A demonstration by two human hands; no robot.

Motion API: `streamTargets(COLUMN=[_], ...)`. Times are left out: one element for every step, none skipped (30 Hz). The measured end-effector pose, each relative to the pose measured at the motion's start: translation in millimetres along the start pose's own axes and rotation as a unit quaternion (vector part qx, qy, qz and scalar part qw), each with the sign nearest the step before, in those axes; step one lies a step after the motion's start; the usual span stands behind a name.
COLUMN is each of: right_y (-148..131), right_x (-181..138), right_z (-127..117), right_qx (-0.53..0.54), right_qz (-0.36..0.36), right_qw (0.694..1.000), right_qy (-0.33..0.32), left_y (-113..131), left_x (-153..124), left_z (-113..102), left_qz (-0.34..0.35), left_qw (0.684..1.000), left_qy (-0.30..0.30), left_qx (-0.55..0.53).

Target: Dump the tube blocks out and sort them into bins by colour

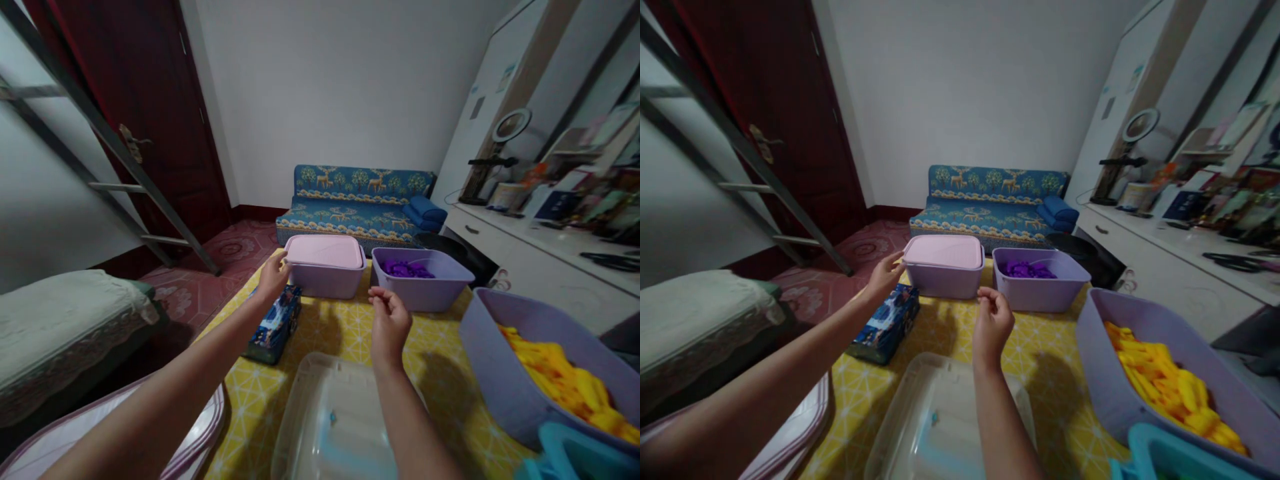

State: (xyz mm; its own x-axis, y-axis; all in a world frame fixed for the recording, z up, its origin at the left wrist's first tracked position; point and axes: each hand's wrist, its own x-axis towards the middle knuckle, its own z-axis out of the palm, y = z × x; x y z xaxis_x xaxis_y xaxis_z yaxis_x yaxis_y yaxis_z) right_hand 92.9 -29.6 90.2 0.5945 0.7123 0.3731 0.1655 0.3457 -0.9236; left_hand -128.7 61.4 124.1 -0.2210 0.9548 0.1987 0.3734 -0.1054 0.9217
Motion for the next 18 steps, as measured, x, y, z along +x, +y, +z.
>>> streamTargets(right_y=[-1,0,0,2,4,7,10,14,18,23,27,32,36,40,43,45,46,46], right_x=[-9,-16,-23,-29,-36,-42,-50,-58,-67,-76,-85,-93,-101,-108,-113,-117,-119,-120], right_z=[-12,-24,-38,-51,-66,-81,-96,-111,-126,-141,-154,-165,-173,-180,-183,-185,-185,-184], right_qx=[-0.02,-0.052,-0.09,-0.13,-0.169,-0.208,-0.245,-0.28,-0.314,-0.344,-0.366,-0.378,-0.382,-0.377,-0.363,-0.342,-0.313,-0.277], right_qz=[0.001,0.0,-0.006,-0.018,-0.032,-0.048,-0.062,-0.07,-0.069,-0.063,-0.049,-0.033,-0.018,-0.004,0.009,0.028,0.053,0.081], right_qw=[0.999,0.997,0.993,0.986,0.977,0.965,0.953,0.941,0.932,0.923,0.916,0.913,0.913,0.916,0.922,0.93,0.94,0.95], right_qy=[-0.025,-0.051,-0.078,-0.103,-0.129,-0.15,-0.166,-0.175,-0.17,-0.162,-0.156,-0.147,-0.143,-0.138,-0.133,-0.129,-0.124,-0.117], left_y=[5,9,12,13,11,7,0,-9,-19,-31,-43,-53,-62,-70,-75,-77,-78,-76], left_x=[-17,-37,-59,-83,-107,-130,-151,-170,-184,-195,-202,-206,-207,-207,-206,-205,-203,-202], left_z=[1,1,1,0,-3,-5,-8,-12,-15,-17,-20,-21,-23,-24,-24,-25,-26,-27], left_qz=[0.045,0.088,0.116,0.142,0.168,0.177,0.158,0.124,0.092,0.068,0.046,0.026,0.005,-0.018,-0.042,-0.065,-0.085,-0.099], left_qw=[0.998,0.991,0.977,0.957,0.934,0.917,0.911,0.908,0.91,0.917,0.928,0.938,0.948,0.955,0.958,0.96,0.96,0.96], left_qy=[-0.034,-0.093,-0.173,-0.242,-0.295,-0.325,-0.335,-0.342,-0.343,-0.328,-0.305,-0.284,-0.266,-0.256,-0.253,-0.254,-0.256,-0.259], left_qx=[0.016,0.032,0.052,0.078,0.112,0.149,0.182,0.206,0.216,0.217,0.21,0.195,0.175,0.151,0.127,0.103,0.075,0.04])
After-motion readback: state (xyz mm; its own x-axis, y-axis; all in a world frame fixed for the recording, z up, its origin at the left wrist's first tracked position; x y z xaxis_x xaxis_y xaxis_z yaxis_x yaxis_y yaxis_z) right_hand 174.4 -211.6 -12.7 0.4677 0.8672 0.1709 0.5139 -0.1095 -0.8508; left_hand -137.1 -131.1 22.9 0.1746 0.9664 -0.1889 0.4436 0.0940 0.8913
